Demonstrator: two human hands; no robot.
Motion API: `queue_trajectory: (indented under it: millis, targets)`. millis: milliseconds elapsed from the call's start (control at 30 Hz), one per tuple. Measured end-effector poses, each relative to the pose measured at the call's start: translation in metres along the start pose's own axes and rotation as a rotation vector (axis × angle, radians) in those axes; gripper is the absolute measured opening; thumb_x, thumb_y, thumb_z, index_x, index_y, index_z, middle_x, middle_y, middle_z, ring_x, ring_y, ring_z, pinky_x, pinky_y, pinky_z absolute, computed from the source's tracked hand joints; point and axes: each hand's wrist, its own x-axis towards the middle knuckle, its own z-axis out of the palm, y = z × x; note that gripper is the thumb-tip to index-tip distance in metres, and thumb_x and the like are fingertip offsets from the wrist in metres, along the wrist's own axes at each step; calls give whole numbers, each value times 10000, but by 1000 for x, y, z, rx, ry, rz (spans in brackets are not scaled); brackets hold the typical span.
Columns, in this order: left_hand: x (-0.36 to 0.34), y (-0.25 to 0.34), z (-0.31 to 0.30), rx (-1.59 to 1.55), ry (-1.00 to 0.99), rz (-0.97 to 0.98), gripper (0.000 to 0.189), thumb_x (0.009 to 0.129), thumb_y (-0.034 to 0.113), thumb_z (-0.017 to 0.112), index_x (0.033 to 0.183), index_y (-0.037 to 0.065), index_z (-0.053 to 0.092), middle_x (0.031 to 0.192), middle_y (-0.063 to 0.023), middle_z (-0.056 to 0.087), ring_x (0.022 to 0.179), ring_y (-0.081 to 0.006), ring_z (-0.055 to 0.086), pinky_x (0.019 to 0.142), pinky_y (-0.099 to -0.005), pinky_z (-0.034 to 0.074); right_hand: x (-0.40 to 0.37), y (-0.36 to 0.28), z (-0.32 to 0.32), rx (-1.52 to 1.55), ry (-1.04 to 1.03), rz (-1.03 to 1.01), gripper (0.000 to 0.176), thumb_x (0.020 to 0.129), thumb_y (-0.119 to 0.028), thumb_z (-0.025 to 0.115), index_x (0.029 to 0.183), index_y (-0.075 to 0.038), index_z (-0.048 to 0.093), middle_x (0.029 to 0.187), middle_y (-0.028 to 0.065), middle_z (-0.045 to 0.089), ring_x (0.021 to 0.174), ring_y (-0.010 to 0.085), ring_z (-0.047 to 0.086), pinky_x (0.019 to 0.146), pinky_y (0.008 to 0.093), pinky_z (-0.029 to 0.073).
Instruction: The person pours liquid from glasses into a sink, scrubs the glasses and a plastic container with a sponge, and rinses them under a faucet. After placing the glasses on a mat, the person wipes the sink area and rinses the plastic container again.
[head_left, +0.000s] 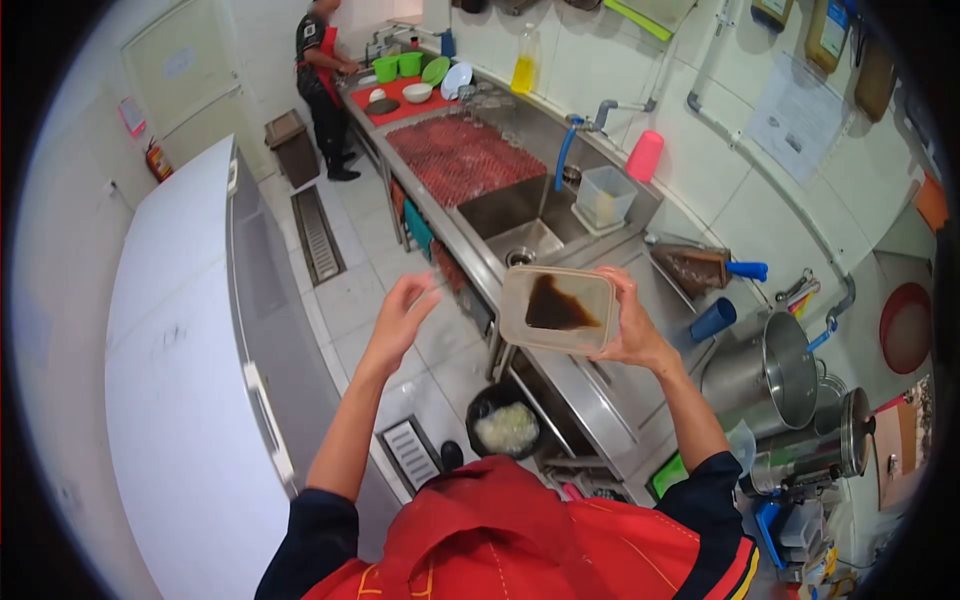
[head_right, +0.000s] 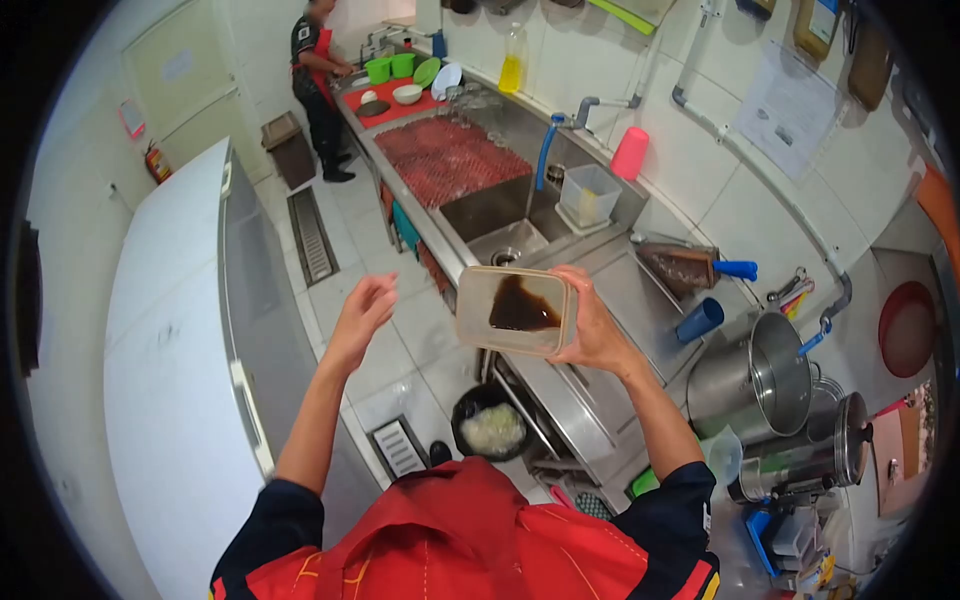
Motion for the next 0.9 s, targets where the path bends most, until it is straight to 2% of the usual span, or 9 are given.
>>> queue_trajectory:
  millis: [167,300,333,467,733,767,833,867,900]
  targets:
    - [17,-173,-138,72,525,-487,209,867,304,591,975,125,580,1021,-29,573,1046,-185,515,832,-405,439,74,72,-3,-274,-18,178,1049,491,-157,882,1347,-40,288,1318,182,400,1259,360,383,1077,419,329]
    - [-29,-384,-252,584,650,-546,216,827,219,584,818,3,578,682,-36,521,569,-127,439,478,-313,360,112,151,6,-571,7,281,1022,433,-141,867,1315,-31,363,1275,169,447,1185,370,420,1030,437,346]
    - [-41,-370,-241,616,737,-646,295,787,179,583,894,-93,620,862,-271,643,803,-340,635,705,-451,481,120,166,10,-653,-18,322,1029,425,-145,868,1317,-34,365,1272,161,454,1181,361,424,1020,437,347]
    - [-59,-379,-285,1126,-21,-1032,405,806,281,515,928,-81,649,971,-304,641,944,-434,629,819,-477,489,148,222,30,-942,-173,434,1002,449,-228,872,1314,-81,387,1269,95,475,1168,307,441,1010,490,332]
    - [154,-408,-385,1295,-913,-825,438,810,320,518,965,-62,664,993,-290,646,973,-444,617,845,-483,483,177,292,70,-1248,-453,665,869,576,-212,818,1327,-173,384,1260,52,474,1199,298,427,1017,565,321]
    - [190,-422,-398,1276,-904,-771,442,810,325,518,970,-60,665,996,-289,646,977,-445,615,849,-483,482,185,292,75,-1270,-480,690,806,623,-201,787,1323,-176,388,1256,52,474,1203,300,425,1015,567,321]
    - [247,-454,-415,829,-131,-770,367,814,321,575,932,-9,683,983,-250,664,985,-424,616,844,-482,479,194,297,83,-1309,-506,714,683,710,-181,715,1313,-180,395,1248,53,473,1208,301,423,1013,566,324]
    - [291,-445,-413,891,-153,-720,305,811,268,607,905,-14,673,944,-231,678,936,-384,645,822,-441,496,196,302,88,-1327,-501,711,623,748,-171,673,1307,-180,400,1245,54,472,1208,300,423,1013,563,326]
    - [325,-419,-397,778,-92,-580,199,811,178,588,829,-14,636,645,-81,619,582,-157,573,550,-305,454,200,307,91,-1348,-492,705,564,786,-160,631,1302,-180,404,1241,55,472,1209,298,423,1013,559,328]
